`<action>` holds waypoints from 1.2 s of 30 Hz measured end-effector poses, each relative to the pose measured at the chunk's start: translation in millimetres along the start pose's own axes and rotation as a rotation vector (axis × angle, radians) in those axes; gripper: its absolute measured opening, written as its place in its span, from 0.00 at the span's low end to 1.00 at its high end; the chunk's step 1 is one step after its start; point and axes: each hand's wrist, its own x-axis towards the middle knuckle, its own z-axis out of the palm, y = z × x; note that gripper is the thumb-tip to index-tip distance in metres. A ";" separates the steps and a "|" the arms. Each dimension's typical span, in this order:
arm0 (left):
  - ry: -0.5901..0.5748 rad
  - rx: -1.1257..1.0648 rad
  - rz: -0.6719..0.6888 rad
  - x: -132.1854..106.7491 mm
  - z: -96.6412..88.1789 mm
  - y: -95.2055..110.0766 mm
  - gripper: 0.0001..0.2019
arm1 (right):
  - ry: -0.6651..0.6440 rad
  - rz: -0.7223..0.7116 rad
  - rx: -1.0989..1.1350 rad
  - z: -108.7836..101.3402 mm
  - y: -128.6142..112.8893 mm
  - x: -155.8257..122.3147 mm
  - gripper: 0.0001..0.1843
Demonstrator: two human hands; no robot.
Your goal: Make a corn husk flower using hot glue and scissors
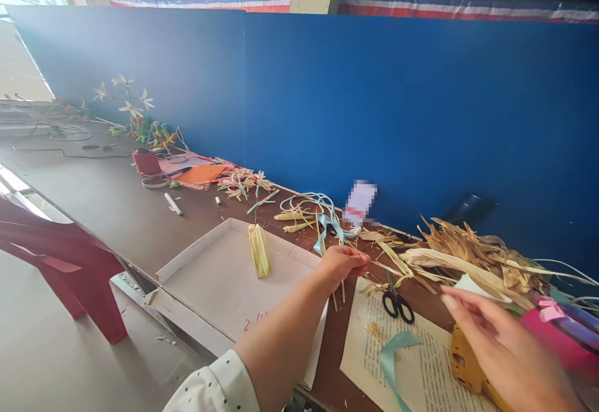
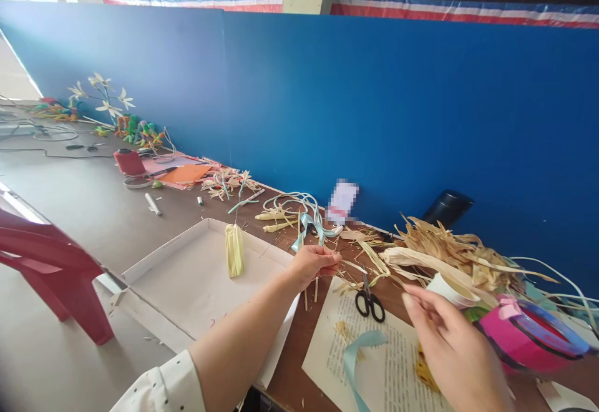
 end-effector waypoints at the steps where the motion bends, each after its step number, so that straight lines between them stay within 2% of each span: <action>1: -0.009 0.009 0.006 0.8 -0.5 -0.9 0.13 | -0.065 0.047 0.041 9.2 -14.8 9.9 0.19; 3: -0.027 0.013 0.013 2.5 -2.0 -1.5 0.13 | -0.165 0.079 0.126 30.6 -34.5 27.4 0.21; 5: -0.047 -0.012 0.011 3.8 -4.2 -0.6 0.12 | -0.228 0.091 0.168 52.1 -41.3 39.5 0.20; 7: -0.066 -0.079 -0.009 4.6 -6.8 1.6 0.10 | -0.260 0.124 0.258 70.4 -38.9 44.4 0.20; 10: -0.100 -0.236 -0.066 4.6 -10.4 5.6 0.06 | -0.317 0.296 0.493 89.8 -30.2 38.9 0.19; 12: -0.122 -0.318 -0.102 4.1 -11.7 7.5 0.04 | -0.356 0.442 0.657 97.5 -27.6 30.7 0.19; 14: -0.139 -0.357 -0.124 3.5 -11.9 8.3 0.03 | -0.409 0.528 0.806 101.7 -29.4 23.2 0.19; 17: -0.128 -0.366 -0.133 2.9 -10.8 8.0 0.02 | -0.457 0.545 0.920 105.2 -36.0 17.3 0.22; 21: -0.100 -0.355 -0.147 2.4 -9.6 6.7 0.01 | -0.441 0.550 0.892 112.2 -39.1 15.8 0.19; 26: -0.073 -0.318 -0.117 2.4 -8.8 4.7 0.05 | -0.399 0.506 0.806 117.0 -34.9 13.6 0.15; 30: 0.047 -0.202 -0.001 3.5 -7.9 3.7 0.11 | -0.321 0.407 0.663 111.1 -30.9 13.3 0.17; 33: 0.090 -0.093 0.047 3.6 -6.9 4.6 0.11 | -0.244 0.274 0.517 103.7 -29.6 13.8 0.19; 36: 0.087 0.001 0.067 2.8 -5.7 6.8 0.09 | -0.119 0.069 0.362 95.9 -30.8 14.2 0.17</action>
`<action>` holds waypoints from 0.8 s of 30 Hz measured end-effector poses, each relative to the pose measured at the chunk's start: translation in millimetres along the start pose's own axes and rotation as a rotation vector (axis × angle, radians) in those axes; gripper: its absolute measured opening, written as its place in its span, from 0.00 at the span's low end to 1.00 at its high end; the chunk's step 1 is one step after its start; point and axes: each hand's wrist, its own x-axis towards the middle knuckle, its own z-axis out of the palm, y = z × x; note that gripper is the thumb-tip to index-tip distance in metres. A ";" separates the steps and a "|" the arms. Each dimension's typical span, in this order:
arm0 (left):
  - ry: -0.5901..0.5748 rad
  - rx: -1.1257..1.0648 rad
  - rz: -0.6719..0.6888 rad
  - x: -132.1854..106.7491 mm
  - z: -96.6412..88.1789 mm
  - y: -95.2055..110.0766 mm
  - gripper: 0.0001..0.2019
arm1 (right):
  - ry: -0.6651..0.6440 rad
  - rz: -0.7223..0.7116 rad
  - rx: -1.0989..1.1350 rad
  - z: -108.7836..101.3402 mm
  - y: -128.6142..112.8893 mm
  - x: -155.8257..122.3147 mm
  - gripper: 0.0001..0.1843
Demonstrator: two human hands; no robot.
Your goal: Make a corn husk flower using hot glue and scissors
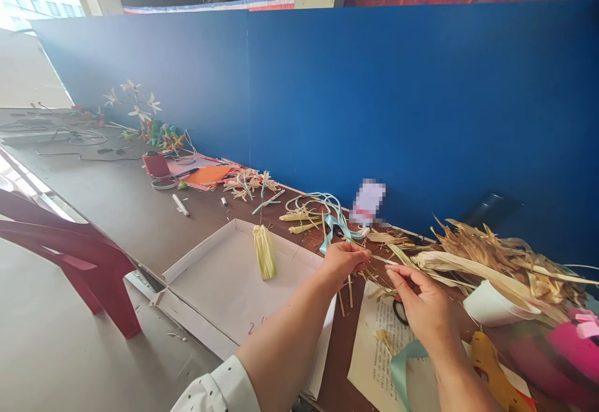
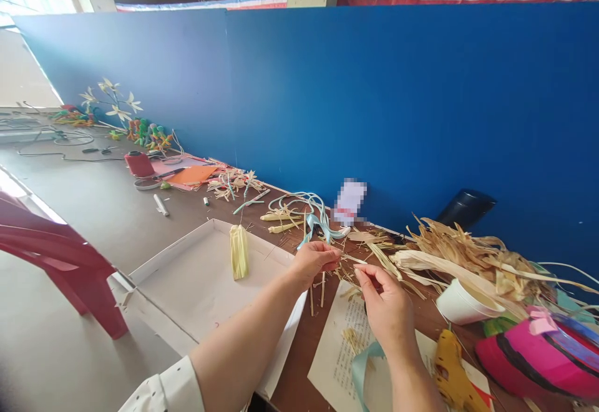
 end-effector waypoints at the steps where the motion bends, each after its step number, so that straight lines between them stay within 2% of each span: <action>1: -0.007 0.023 0.004 -0.4 0.3 0.9 0.09 | 0.027 -0.059 -0.036 -2.1 -1.3 -0.2 0.16; 6: -0.044 0.108 0.000 -1.8 -0.1 4.2 0.07 | 0.054 -0.144 -0.118 -11.7 -3.4 0.2 0.16; 11: -0.078 0.167 -0.009 -2.1 -1.1 5.5 0.07 | 0.084 -0.321 -0.222 -16.8 -5.9 0.7 0.14; 13: -0.097 0.173 -0.020 -2.5 -0.9 6.1 0.08 | 0.077 -0.351 -0.232 -16.9 -7.9 0.9 0.13; 24: -0.154 0.087 -0.055 -3.4 -2.1 5.7 0.15 | 0.042 -0.276 -0.266 -17.1 -5.6 0.9 0.14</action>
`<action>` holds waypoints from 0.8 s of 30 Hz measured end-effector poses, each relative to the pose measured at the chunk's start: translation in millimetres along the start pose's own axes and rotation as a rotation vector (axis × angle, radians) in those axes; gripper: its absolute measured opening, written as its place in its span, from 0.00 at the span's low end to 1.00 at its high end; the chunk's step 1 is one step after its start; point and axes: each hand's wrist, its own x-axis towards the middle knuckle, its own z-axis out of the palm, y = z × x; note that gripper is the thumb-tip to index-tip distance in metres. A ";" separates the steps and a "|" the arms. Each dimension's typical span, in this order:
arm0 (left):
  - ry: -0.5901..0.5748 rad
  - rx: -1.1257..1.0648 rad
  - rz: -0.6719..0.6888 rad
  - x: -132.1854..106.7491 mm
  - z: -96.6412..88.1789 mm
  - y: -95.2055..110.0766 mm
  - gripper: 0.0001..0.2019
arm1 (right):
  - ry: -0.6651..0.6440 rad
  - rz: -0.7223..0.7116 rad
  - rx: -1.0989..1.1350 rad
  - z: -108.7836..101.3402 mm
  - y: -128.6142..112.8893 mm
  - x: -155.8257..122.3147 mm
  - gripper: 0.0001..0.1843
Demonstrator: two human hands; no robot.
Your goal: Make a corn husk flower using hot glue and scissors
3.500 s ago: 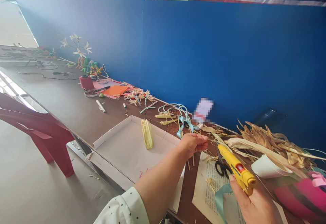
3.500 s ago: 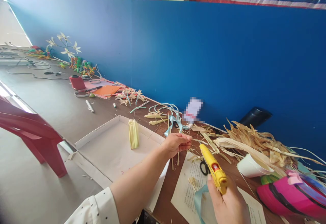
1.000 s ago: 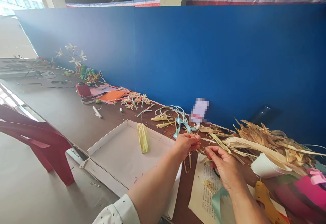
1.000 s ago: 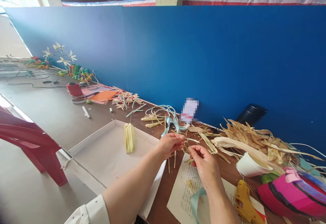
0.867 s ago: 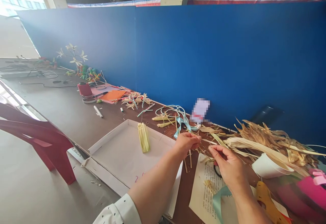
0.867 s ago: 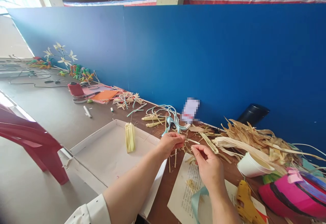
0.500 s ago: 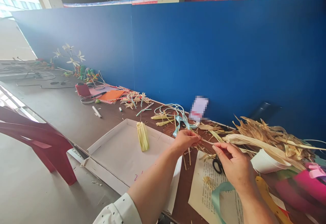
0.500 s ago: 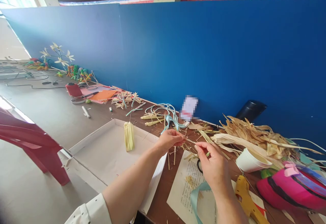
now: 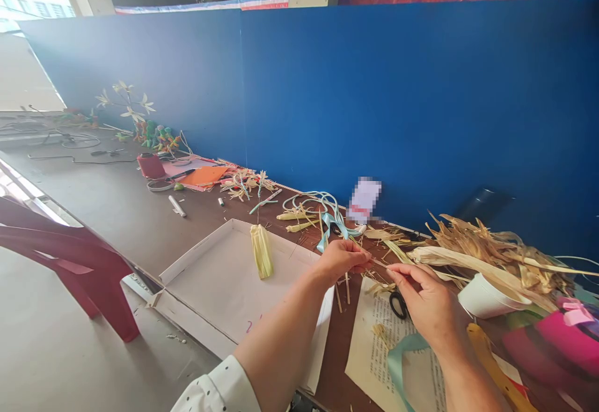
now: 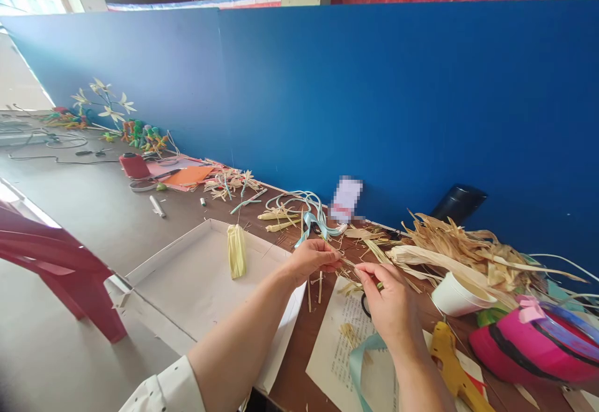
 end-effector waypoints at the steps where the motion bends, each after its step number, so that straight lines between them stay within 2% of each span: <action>1: -0.001 -0.003 0.002 0.4 -0.3 -0.2 0.16 | 0.001 0.003 0.005 0.1 0.1 -0.1 0.15; 11: -0.017 -0.016 0.004 -1.0 0.3 1.1 0.19 | 0.004 0.045 0.001 0.4 0.4 0.9 0.17; 24: -0.059 -0.015 0.014 2.4 -1.6 -3.1 0.21 | 0.006 0.081 -0.044 1.6 0.4 1.3 0.16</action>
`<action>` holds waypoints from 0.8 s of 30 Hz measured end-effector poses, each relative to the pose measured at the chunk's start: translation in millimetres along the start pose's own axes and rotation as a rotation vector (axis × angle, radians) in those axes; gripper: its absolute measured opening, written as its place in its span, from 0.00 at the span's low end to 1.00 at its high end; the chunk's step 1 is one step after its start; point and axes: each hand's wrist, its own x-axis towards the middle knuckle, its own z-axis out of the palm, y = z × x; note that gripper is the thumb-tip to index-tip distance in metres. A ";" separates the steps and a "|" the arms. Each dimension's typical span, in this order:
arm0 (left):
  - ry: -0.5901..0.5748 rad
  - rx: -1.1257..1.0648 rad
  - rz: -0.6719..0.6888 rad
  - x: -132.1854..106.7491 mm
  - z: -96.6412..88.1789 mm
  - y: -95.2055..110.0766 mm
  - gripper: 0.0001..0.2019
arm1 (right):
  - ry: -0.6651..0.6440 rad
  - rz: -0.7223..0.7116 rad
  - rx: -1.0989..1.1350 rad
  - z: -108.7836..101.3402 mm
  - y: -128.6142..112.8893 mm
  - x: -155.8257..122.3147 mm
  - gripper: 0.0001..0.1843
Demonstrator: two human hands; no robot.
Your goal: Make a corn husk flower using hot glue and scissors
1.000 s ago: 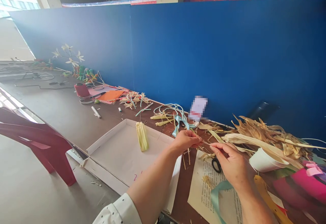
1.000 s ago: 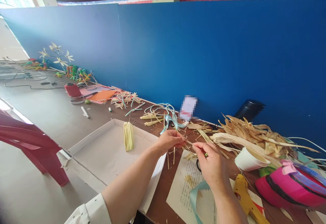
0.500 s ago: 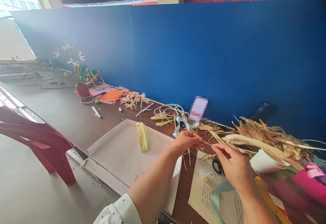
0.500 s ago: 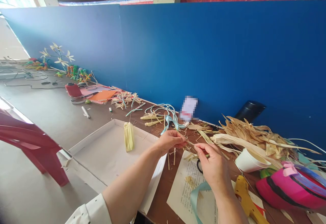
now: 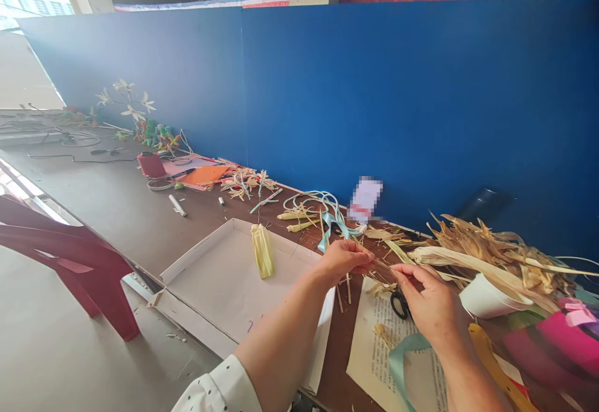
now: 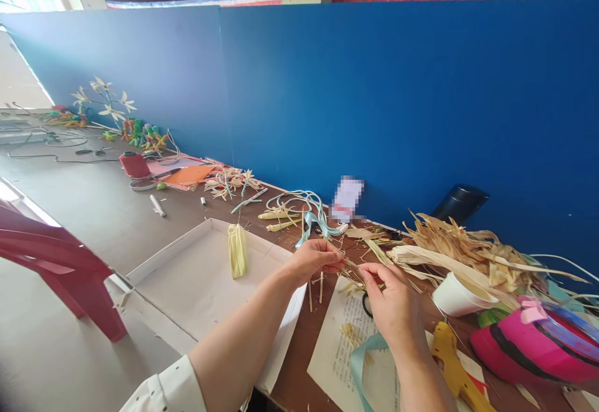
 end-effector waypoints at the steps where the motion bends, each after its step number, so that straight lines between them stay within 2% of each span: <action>1: -0.002 -0.002 0.000 -0.4 0.1 0.4 0.20 | 0.000 -0.004 -0.003 0.0 -0.1 -0.1 0.16; 8: -0.029 -0.014 0.008 -4.4 1.8 5.5 0.18 | 0.003 -0.017 -0.030 0.1 2.1 -1.7 0.14; 15: -0.028 -0.006 0.046 -0.2 1.4 -3.7 0.19 | 0.011 -0.003 -0.036 0.0 -3.7 -0.9 0.15; 24: 0.032 0.031 0.060 -0.4 3.5 -4.3 0.16 | -0.014 0.008 -0.021 1.9 -4.6 -2.6 0.15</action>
